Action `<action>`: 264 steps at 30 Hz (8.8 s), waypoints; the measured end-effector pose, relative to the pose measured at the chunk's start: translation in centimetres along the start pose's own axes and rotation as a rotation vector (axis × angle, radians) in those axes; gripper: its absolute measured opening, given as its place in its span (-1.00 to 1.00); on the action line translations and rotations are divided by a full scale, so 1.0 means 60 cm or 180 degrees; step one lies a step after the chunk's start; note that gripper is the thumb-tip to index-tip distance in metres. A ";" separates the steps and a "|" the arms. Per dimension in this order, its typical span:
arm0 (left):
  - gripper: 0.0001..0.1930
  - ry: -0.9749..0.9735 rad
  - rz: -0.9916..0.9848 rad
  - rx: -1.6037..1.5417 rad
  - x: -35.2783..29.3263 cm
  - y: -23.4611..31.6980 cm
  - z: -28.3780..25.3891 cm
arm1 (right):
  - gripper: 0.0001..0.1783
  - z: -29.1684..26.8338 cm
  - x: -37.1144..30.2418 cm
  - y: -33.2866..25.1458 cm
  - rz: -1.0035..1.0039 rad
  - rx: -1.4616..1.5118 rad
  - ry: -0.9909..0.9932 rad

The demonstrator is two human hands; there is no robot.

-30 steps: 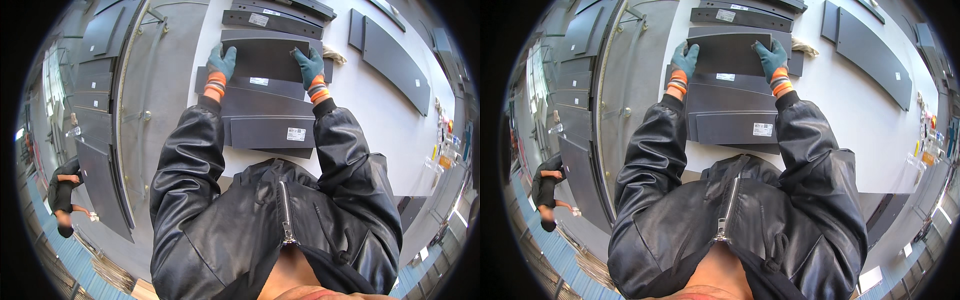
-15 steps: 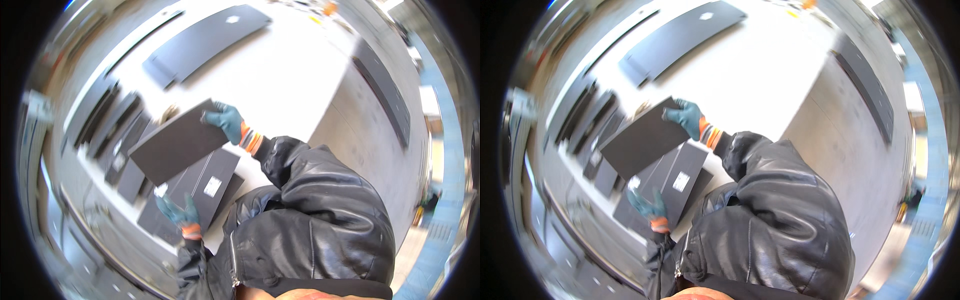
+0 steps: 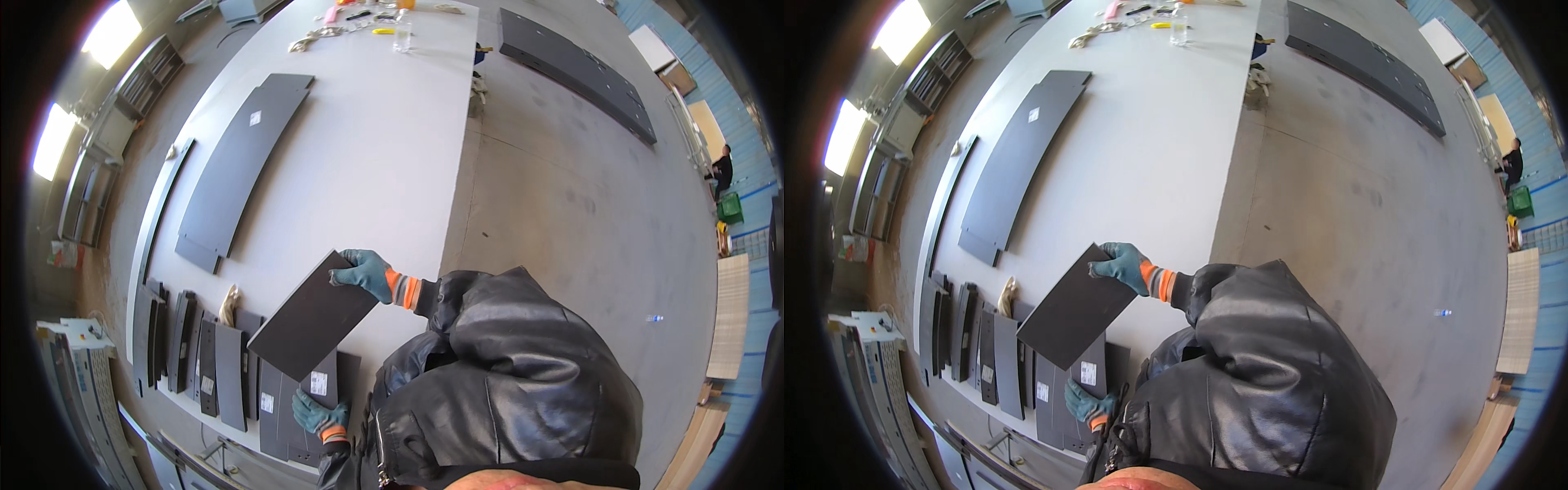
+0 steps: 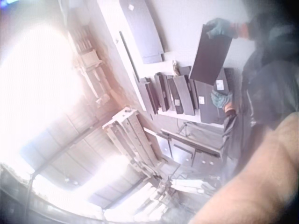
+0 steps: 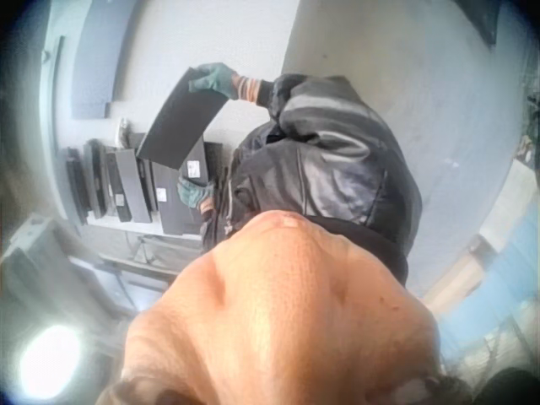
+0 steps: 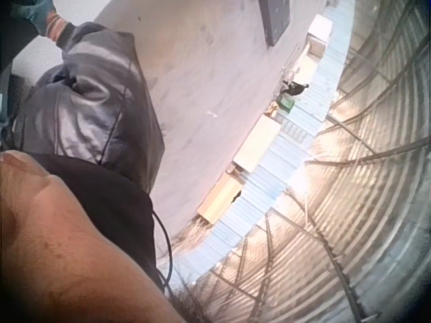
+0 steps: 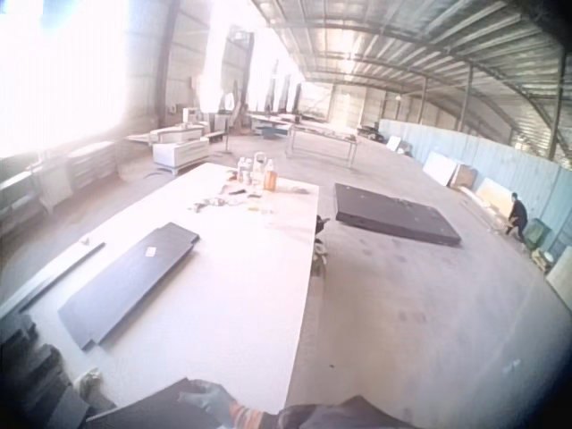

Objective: The person wipes the surfaces of several dark gray rectangular panels with a white cloth, handling them one at a time on a white table. After wiping, the person places the panels on the floor among other similar panels.

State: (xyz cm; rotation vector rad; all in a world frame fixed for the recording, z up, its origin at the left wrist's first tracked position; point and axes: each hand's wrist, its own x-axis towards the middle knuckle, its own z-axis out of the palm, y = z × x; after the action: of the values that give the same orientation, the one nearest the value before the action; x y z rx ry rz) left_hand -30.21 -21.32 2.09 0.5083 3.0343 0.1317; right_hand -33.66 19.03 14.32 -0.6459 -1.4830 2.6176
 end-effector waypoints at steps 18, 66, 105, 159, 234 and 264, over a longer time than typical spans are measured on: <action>0.38 0.0072 -0.0994 0.0502 0.028 0.092 -0.017 | -0.61 -0.409 -0.138 -0.189 -0.0138 0.0068 0.0780; 0.24 0.0101 -0.0377 0.0324 0.263 0.670 0.108 | -0.63 -1.012 0.288 -0.392 -0.0209 -0.0107 0.0718; -0.47 0.2054 -0.1826 -0.0217 0.468 0.169 -0.074 | -0.59 -0.881 0.360 -0.382 0.0143 -0.0905 0.0824; -0.69 0.1239 0.0076 0.2163 0.924 0.313 -0.030 | -0.33 -0.845 0.384 -0.419 0.0275 -0.0369 0.1410; -0.43 -0.1674 0.1524 0.0517 1.828 2.937 0.261 | -0.68 -2.608 0.629 -1.626 -0.1194 0.0443 0.2313; -0.53 -0.2952 -0.2351 -0.8540 1.450 3.080 0.192 | -0.48 -2.562 1.196 -1.926 -0.1645 -0.2508 -0.3046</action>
State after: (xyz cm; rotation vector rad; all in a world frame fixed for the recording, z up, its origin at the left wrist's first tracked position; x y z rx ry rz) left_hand -51.85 182.09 4.00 -0.5977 0.2328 2.0568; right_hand -56.36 222.98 18.34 1.0343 -2.4592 1.8810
